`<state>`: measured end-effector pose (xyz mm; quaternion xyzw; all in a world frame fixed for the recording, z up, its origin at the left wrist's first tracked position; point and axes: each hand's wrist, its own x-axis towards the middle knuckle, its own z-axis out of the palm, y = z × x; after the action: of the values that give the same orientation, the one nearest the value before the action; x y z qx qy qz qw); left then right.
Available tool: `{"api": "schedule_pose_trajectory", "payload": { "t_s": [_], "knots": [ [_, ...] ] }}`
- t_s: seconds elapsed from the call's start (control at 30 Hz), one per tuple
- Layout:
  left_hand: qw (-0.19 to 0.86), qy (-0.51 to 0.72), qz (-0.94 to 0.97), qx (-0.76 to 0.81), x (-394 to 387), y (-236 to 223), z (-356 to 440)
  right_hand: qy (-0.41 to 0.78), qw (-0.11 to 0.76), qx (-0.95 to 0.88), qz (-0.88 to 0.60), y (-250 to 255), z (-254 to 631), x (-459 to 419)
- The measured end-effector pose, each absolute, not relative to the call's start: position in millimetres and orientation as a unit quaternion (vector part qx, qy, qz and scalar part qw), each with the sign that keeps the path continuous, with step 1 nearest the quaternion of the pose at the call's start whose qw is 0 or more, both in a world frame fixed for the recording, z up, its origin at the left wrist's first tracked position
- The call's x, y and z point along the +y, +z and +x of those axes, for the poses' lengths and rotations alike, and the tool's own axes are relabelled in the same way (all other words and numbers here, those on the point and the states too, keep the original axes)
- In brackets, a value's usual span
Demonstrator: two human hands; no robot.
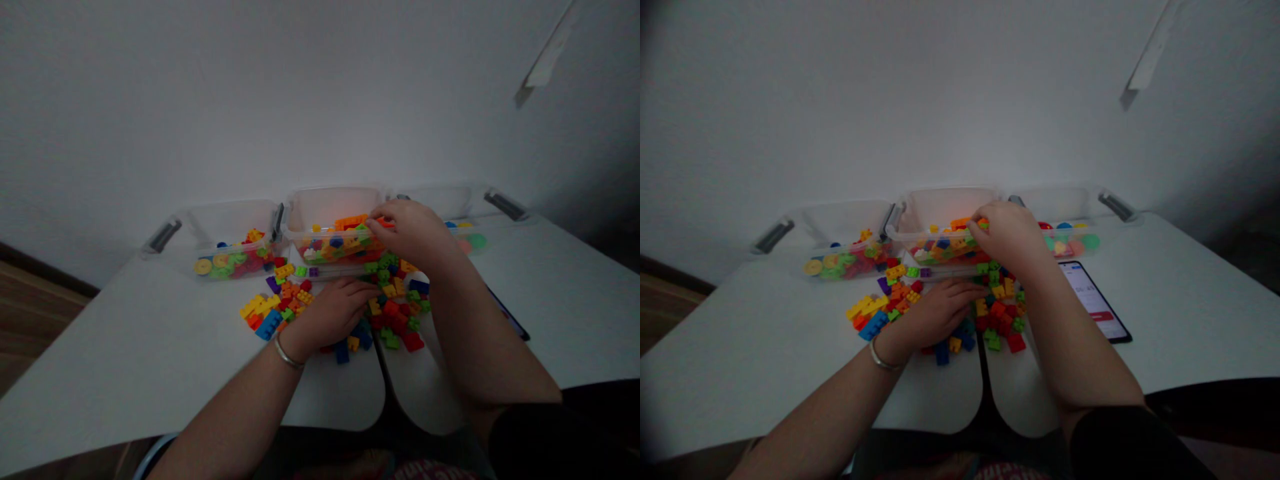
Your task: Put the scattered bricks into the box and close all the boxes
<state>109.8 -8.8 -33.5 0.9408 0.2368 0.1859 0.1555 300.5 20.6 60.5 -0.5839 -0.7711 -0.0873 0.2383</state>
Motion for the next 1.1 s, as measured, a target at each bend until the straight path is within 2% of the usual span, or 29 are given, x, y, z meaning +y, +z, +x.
{"api": "schedule_pose_trajectory", "payload": {
  "t_s": [0.3,0.8,1.1],
  "knots": [
    [0.131,0.156,0.954,0.22,-2,-44,110,-0.063,0.268,-0.772,-0.573,66,294,13],
    [0.029,0.126,0.935,0.33,1,-36,103,-0.068,0.268,-0.78,-0.561,62,292,14],
    [0.064,0.119,0.914,0.382,6,-38,97,-0.081,0.307,-0.803,-0.505,61,288,11]
  ]
}}
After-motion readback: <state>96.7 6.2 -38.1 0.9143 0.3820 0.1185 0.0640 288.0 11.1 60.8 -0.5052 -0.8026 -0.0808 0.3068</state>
